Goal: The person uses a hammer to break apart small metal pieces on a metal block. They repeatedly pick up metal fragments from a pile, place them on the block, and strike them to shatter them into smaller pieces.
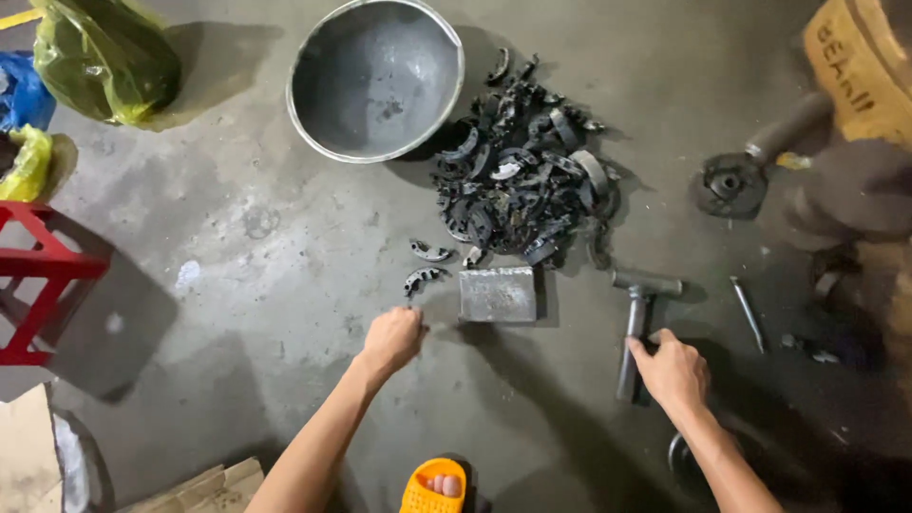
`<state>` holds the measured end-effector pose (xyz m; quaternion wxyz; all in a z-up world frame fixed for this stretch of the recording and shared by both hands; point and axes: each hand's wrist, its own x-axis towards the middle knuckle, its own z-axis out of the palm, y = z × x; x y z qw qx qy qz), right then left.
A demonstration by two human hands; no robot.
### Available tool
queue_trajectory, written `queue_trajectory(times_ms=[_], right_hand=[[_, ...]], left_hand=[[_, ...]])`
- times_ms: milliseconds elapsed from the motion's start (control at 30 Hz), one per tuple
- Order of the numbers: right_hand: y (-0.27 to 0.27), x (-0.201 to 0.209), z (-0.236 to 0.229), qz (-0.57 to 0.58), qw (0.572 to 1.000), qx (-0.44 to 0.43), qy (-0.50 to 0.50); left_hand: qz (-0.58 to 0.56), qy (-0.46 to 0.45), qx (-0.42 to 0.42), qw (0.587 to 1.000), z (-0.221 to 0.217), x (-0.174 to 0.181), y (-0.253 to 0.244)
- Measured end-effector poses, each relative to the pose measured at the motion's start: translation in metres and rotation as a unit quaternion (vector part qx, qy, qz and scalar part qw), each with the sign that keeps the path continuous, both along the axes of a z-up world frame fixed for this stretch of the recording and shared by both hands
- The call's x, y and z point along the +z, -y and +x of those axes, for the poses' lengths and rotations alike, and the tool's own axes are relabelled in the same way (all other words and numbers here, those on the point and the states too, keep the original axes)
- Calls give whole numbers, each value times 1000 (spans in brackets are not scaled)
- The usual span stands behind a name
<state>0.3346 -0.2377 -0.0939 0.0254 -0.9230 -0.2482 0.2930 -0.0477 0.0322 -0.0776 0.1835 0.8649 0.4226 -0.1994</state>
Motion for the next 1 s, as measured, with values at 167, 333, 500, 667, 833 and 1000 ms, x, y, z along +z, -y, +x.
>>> queue_trajectory(times_ms=[167, 333, 500, 667, 833, 1000], right_hand=[[-25, 17, -9, -32, 998, 53, 12], [-26, 2, -21, -47, 996, 35, 65], [-25, -5, -22, -63, 992, 63, 87], [-40, 1, -13, -105, 990, 62, 74], [-52, 5, -16, -189, 980, 25, 49], [-36, -24, 8, -168, 985, 9, 35]], left_hand=[[128, 169, 130, 969, 0, -33, -47], [167, 276, 149, 935, 6, -49, -40], [304, 331, 107, 887, 27, 20, -92], [372, 193, 87, 904, 52, 25, -194], [383, 164, 34, 909, 49, 15, -229], [464, 127, -63, 874, 14, 37, -202]])
